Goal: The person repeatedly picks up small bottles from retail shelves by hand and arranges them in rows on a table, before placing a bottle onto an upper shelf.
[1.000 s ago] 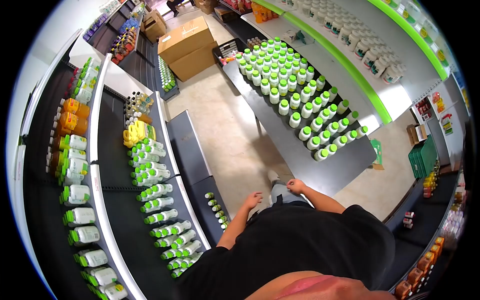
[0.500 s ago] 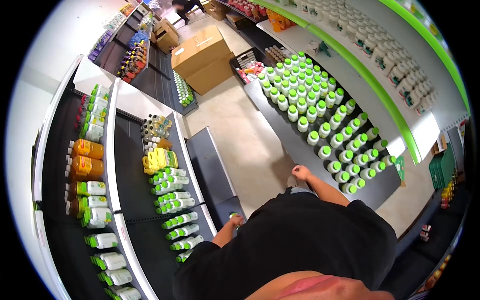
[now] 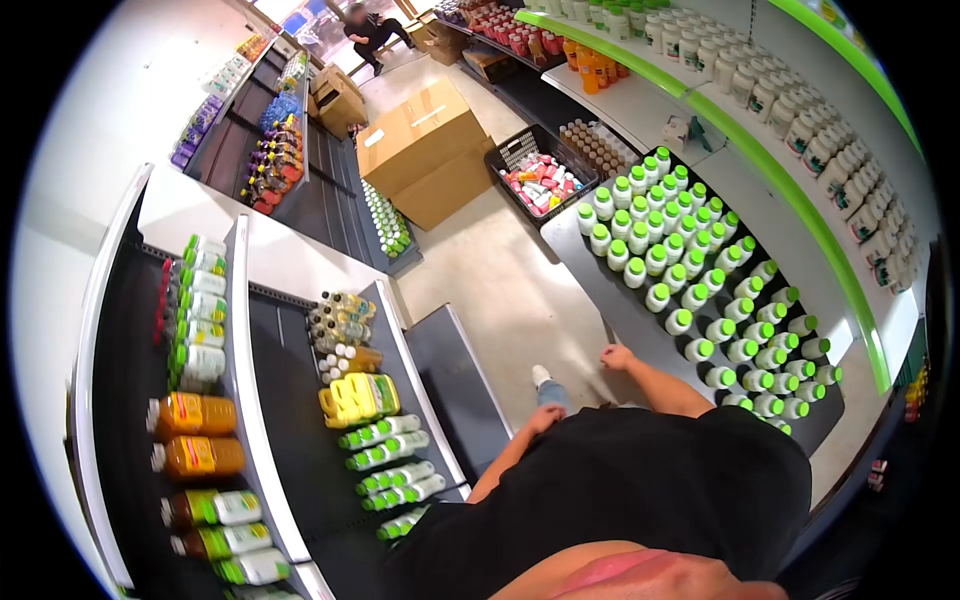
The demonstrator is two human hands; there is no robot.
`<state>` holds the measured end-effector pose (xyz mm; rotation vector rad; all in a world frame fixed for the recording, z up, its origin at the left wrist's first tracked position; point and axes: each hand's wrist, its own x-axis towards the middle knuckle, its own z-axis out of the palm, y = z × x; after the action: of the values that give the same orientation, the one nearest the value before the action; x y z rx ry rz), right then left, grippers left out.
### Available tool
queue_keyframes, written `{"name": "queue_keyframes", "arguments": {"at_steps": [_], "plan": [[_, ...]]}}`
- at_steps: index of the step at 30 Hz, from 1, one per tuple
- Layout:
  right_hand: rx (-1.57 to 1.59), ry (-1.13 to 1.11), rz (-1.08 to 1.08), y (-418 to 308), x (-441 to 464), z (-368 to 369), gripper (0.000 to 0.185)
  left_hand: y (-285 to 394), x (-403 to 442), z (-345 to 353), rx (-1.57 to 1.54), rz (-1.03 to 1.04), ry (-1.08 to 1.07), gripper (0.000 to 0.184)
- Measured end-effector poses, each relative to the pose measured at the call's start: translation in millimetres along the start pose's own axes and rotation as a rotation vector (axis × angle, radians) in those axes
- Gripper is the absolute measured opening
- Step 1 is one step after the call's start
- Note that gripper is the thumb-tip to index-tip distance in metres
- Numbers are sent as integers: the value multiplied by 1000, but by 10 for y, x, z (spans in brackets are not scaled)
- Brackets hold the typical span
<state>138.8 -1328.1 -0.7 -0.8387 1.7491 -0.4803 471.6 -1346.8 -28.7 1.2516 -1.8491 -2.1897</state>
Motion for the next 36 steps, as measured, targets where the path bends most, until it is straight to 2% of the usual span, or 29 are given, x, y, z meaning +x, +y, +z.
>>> {"name": "queue_keyframes", "arguments": {"at_steps": [1,2,5,6,7,9,10,13,14,17,18,19,23,24,25,27,28,31,33,36], "plan": [[-132,-19,10,171,252,41,29,97,122,-273,-204,-71,49,31],[-239,52,23,280,401,68,27,242,261,-590,-158,-85,147,31],[-315,-250,244,271,709,5,26,394,341,-1592,-77,-130,348,33],[-219,-269,259,228,788,-27,24,471,329,-1888,-154,-206,394,34],[-163,-196,251,35,733,-74,25,569,323,-2144,-229,-279,436,35],[-69,-43,217,-548,584,-276,25,875,272,-2530,-191,-484,469,32],[27,28,165,-372,923,-222,23,821,342,-2764,-80,-495,439,29],[295,368,36,-916,731,-286,20,801,553,-3225,265,-538,240,24],[361,421,20,-945,763,-263,18,892,642,-3287,225,-546,231,24],[245,642,-33,-687,942,-131,20,1047,1085,-3374,95,-554,200,28],[168,737,-9,-870,803,-202,22,929,1354,-3410,13,-476,148,33],[88,825,18,-1017,596,-272,24,1006,1517,-3480,347,-281,-25,35],[240,1036,334,-926,734,-558,32,1719,2239,-3547,573,-225,-142,38],[293,1135,293,-781,891,-582,33,1999,2444,-3591,629,-209,-164,39],[398,1137,338,-505,1154,-569,33,2280,2627,-3656,688,-198,-188,39],[613,1025,565,-987,948,-851,33,2608,2930,-3765,793,-194,-236,39],[645,1008,611,-973,986,-912,33,2703,3155,-3916,704,-161,-206,39],[520,1107,752,-1160,1003,-1021,36,3177,3619,-4290,621,-135,-39,37],[527,1138,798,-1070,1065,-974,38,3428,3958,-4432,768,-147,-62,37],[530,1147,796,-1059,1062,-913,34,3716,4398,-4380,881,-111,-239,38]]}}
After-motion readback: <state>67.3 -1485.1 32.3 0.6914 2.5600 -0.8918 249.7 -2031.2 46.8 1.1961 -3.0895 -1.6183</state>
